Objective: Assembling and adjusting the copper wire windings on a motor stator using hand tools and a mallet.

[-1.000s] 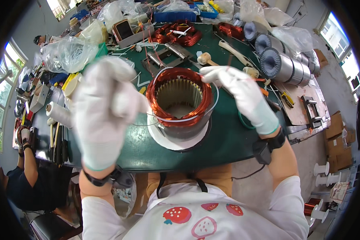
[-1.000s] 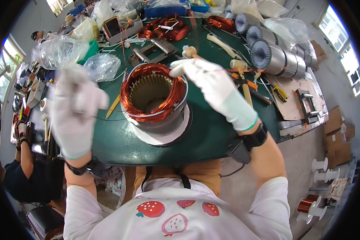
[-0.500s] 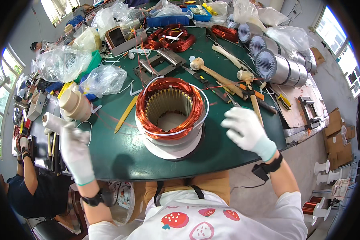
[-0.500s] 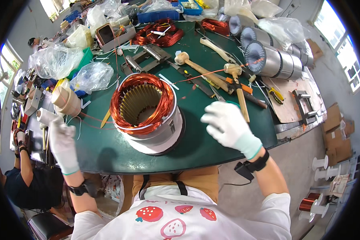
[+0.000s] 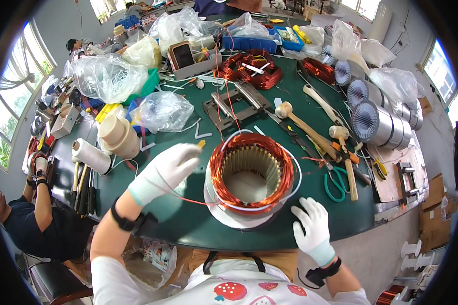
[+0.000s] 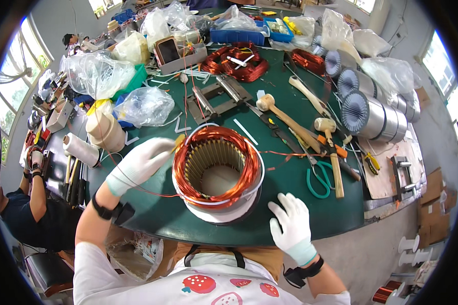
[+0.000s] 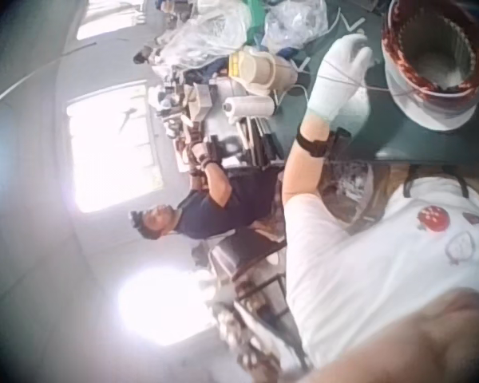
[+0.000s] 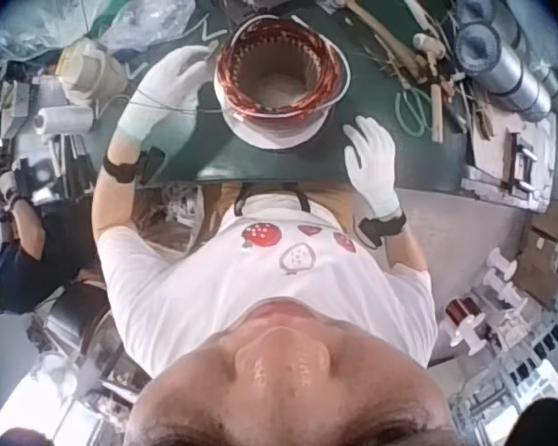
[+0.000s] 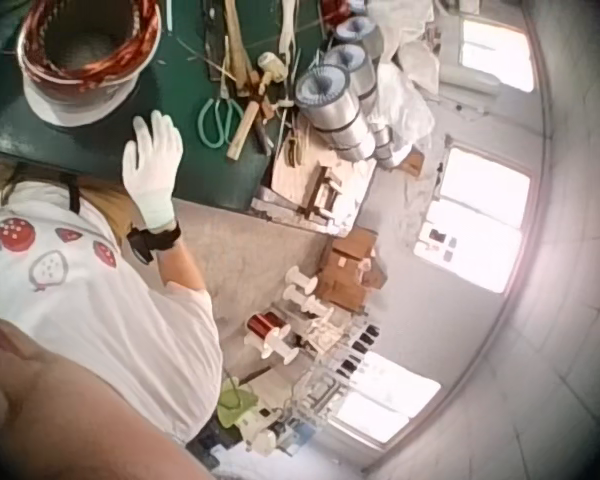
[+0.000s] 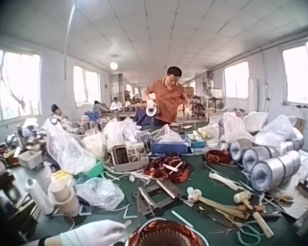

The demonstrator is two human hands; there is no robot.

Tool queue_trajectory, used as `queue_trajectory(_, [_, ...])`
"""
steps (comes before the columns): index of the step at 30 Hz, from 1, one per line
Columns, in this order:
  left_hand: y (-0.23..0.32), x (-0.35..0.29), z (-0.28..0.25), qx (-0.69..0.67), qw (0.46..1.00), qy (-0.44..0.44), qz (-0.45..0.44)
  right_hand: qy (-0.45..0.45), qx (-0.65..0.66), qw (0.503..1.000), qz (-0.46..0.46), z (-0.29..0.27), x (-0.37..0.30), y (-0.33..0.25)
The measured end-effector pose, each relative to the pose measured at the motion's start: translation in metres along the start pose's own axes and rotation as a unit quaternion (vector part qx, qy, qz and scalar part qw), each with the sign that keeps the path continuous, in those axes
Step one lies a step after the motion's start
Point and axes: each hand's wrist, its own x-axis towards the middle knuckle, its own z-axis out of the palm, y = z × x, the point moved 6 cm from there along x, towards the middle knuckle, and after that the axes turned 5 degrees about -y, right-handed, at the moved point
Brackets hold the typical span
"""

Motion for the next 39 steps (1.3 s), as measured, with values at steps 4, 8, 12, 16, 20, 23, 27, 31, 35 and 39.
queue_trajectory(4, [-0.020, 0.098, 0.022, 0.217, 0.969, 0.058, 0.099, 0.048, -0.001, 0.999, -0.003, -0.001, 0.006, -0.004])
queue_trajectory(8, [-0.032, 0.171, 0.063, 0.300, 0.943, 0.011, 0.143, 0.067, 0.005, 0.998, 0.001, -0.008, 0.010, -0.003])
queue_trajectory(12, [-0.042, 0.185, 0.076, 0.322, 0.942, -0.017, 0.091, 0.069, 0.012, 0.998, -0.003, -0.012, 0.008, -0.002])
queue_trajectory(16, [-0.049, 0.157, 0.068, 0.342, 0.932, 0.013, 0.119, 0.054, 0.035, 0.998, 0.006, -0.011, 0.008, 0.003])
queue_trajectory(20, [-0.074, 0.132, 0.053, 0.346, 0.932, 0.061, 0.089, 0.044, 0.045, 0.998, 0.021, -0.011, 0.006, 0.007])
queue_trajectory(23, [-0.092, 0.131, 0.043, 0.369, 0.927, 0.064, 0.033, 0.049, 0.041, 0.998, 0.017, -0.011, 0.003, 0.007])
queue_trajectory(27, [-0.084, 0.130, 0.033, 0.357, 0.929, 0.102, 0.012, 0.029, 0.068, 0.997, 0.022, -0.005, 0.004, 0.008])
queue_trajectory(31, [-0.055, 0.090, 0.028, 0.324, 0.935, 0.135, 0.059, 0.054, 0.010, 0.998, 0.004, -0.003, 0.004, 0.001])
queue_trajectory(35, [-0.073, 0.047, -0.009, 0.384, 0.903, 0.190, -0.019, 0.036, 0.003, 0.999, 0.012, 0.003, 0.003, 0.000])
queue_trajectory(39, [-0.132, 0.030, -0.050, 0.422, 0.864, 0.213, -0.173, 0.025, 0.005, 1.000, 0.012, 0.007, 0.000, 0.001])
